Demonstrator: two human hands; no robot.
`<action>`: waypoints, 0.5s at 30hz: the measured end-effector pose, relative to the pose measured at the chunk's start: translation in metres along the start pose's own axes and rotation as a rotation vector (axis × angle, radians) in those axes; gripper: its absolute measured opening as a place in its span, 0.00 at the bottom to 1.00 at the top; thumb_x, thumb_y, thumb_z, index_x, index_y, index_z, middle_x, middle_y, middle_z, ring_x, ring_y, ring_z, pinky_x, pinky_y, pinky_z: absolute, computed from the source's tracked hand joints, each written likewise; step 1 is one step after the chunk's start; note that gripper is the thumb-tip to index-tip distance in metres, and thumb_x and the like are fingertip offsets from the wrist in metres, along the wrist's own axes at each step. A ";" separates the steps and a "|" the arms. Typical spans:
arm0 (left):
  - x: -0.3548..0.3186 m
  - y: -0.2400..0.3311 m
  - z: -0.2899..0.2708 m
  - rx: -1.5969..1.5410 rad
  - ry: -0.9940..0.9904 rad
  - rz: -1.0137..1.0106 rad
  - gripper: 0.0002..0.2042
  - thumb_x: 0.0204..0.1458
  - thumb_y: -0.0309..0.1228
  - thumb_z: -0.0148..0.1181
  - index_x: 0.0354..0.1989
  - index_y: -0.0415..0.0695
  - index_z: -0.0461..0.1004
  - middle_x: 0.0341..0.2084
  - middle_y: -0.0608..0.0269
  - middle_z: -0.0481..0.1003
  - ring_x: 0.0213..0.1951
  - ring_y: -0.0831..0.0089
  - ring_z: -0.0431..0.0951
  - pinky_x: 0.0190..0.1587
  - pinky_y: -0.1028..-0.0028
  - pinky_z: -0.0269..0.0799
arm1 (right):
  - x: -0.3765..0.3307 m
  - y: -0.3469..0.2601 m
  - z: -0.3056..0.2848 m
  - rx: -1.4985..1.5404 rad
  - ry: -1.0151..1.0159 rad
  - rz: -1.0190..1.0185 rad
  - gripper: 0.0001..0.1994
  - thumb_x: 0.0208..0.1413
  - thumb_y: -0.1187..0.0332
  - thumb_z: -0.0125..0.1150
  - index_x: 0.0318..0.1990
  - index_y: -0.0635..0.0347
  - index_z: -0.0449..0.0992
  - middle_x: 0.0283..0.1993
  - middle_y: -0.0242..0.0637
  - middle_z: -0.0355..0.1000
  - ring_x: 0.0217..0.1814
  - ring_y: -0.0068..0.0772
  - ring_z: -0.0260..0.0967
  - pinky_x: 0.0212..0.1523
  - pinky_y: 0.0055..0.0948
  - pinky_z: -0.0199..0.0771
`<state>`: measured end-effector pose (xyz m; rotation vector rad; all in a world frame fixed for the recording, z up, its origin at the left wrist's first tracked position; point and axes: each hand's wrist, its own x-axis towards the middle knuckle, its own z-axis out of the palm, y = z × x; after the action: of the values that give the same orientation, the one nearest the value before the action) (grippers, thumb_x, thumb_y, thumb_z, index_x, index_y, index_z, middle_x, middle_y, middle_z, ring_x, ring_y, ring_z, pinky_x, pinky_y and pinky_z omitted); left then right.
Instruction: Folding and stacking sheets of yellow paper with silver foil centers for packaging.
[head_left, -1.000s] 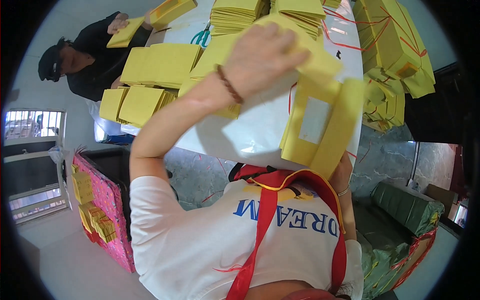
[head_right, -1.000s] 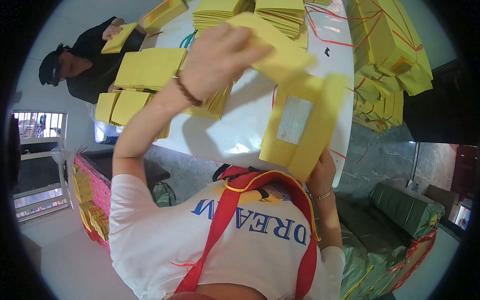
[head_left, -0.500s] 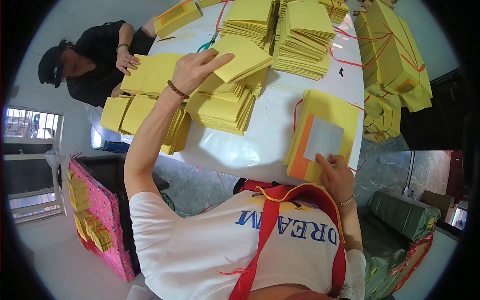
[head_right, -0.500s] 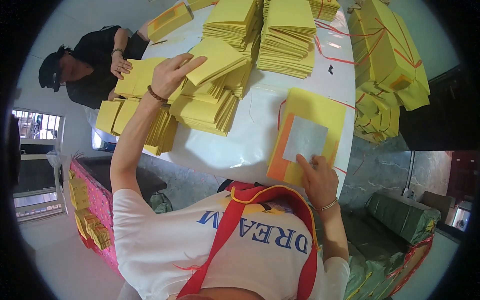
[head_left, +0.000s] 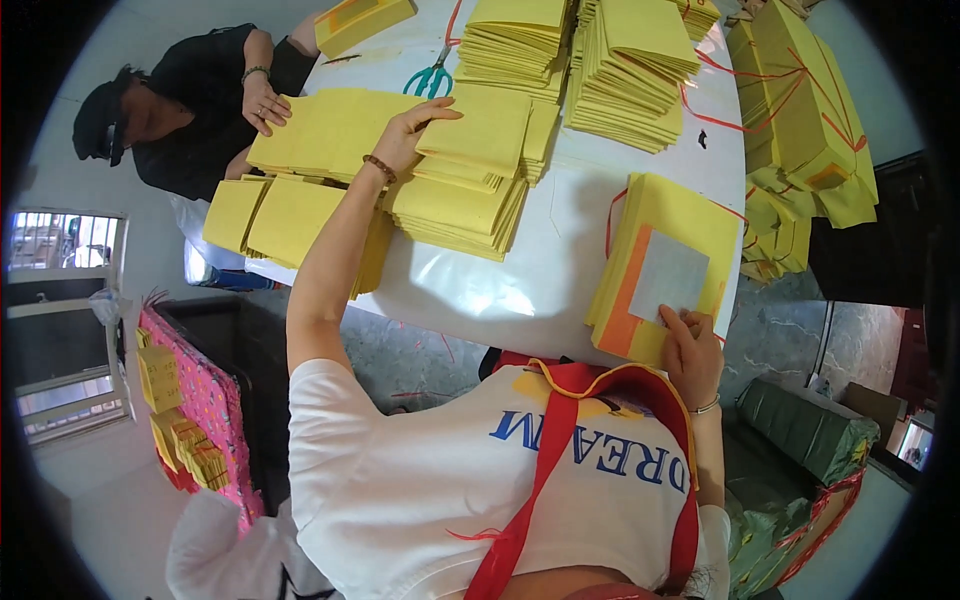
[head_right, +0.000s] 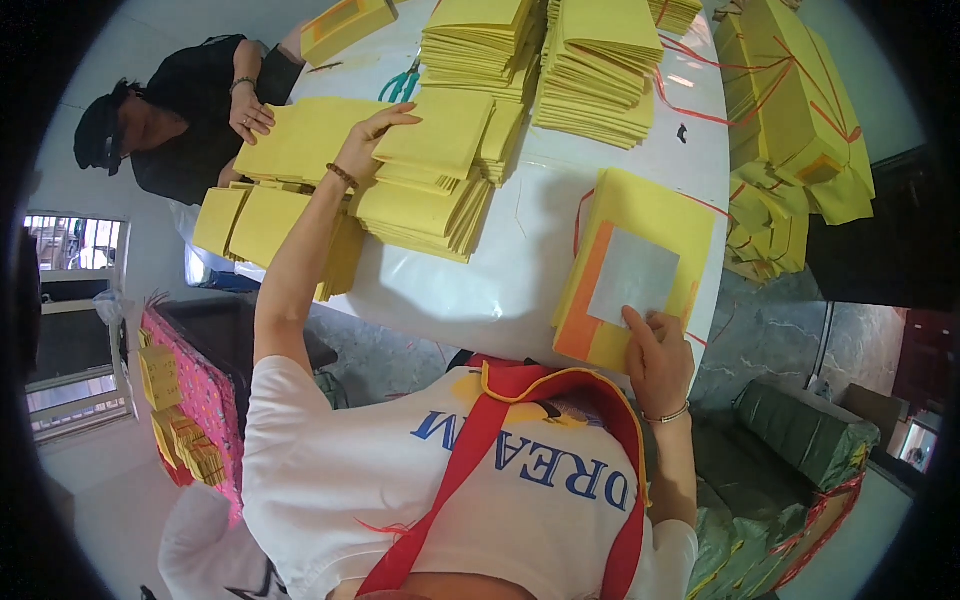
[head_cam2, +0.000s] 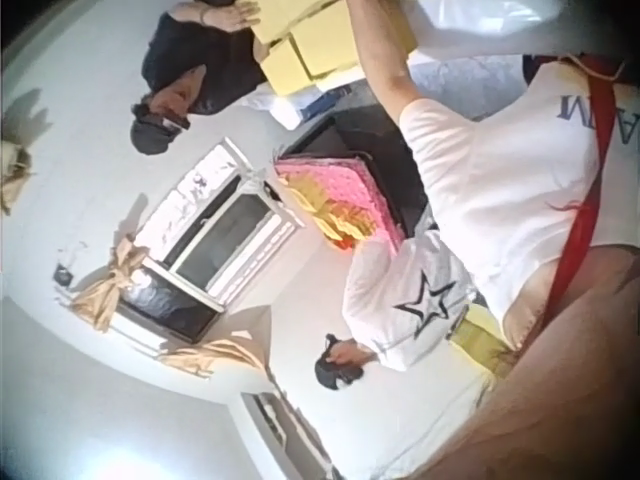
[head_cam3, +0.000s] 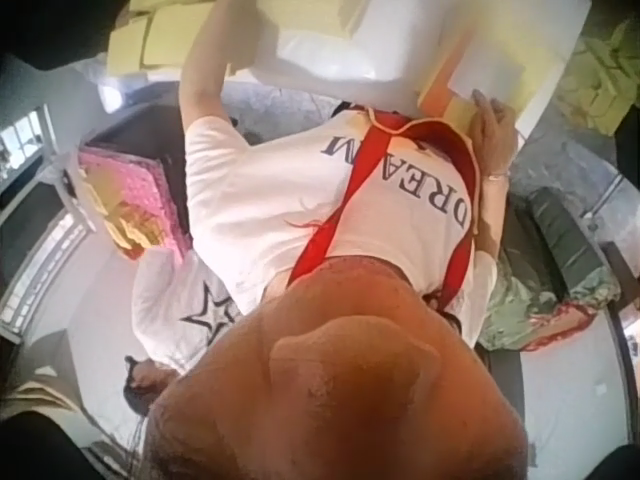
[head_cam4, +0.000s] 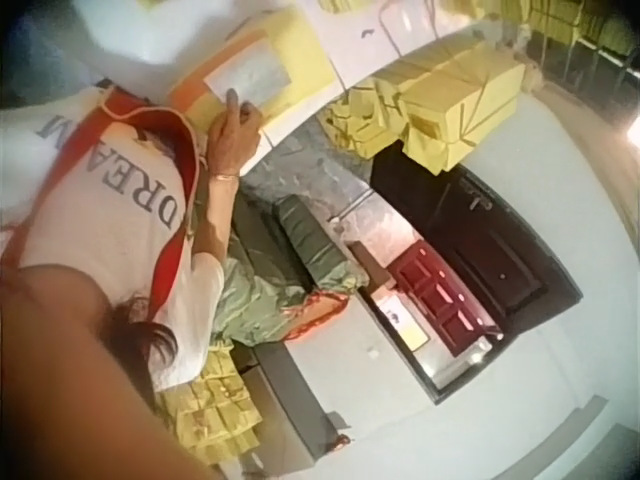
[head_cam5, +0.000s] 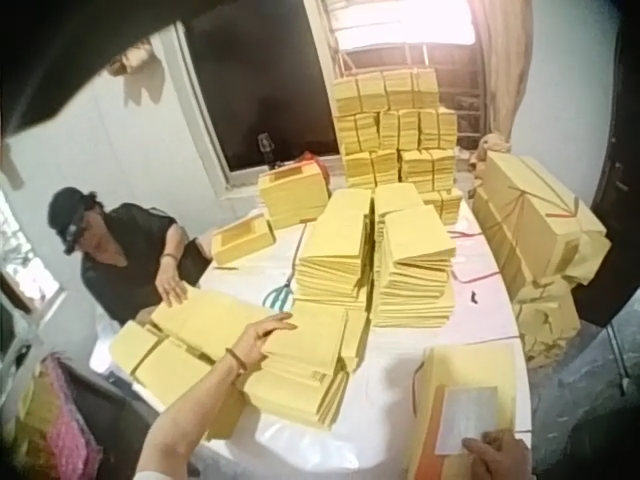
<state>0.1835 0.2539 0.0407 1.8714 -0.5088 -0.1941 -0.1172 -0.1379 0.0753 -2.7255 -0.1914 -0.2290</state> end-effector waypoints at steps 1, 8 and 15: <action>-0.001 -0.004 -0.001 -0.001 0.001 -0.004 0.13 0.52 0.18 0.47 0.41 0.45 0.76 0.56 0.59 0.64 0.55 0.68 0.65 0.55 0.75 0.62 | -0.001 0.001 0.001 0.020 0.005 0.004 0.15 0.49 0.74 0.54 0.46 0.52 0.74 0.37 0.39 0.66 0.32 0.34 0.69 0.30 0.28 0.69; 0.001 -0.009 -0.014 -0.376 -0.029 -0.210 0.14 0.47 0.16 0.46 0.38 0.41 0.76 0.55 0.57 0.65 0.55 0.69 0.65 0.56 0.75 0.61 | -0.002 0.000 0.002 0.045 0.020 0.012 0.15 0.48 0.75 0.55 0.45 0.53 0.74 0.38 0.42 0.67 0.33 0.38 0.68 0.31 0.31 0.68; 0.002 0.002 0.008 -0.134 0.088 -0.094 0.32 0.40 0.13 0.45 0.59 0.47 0.57 0.54 0.54 0.63 0.50 0.69 0.67 0.48 0.76 0.65 | -0.005 0.000 0.003 0.051 0.002 0.029 0.15 0.49 0.74 0.54 0.46 0.53 0.74 0.38 0.43 0.67 0.35 0.39 0.68 0.32 0.31 0.68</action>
<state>0.1821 0.2455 0.0400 1.7657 -0.3394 -0.2027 -0.1219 -0.1377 0.0718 -2.6756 -0.1546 -0.2161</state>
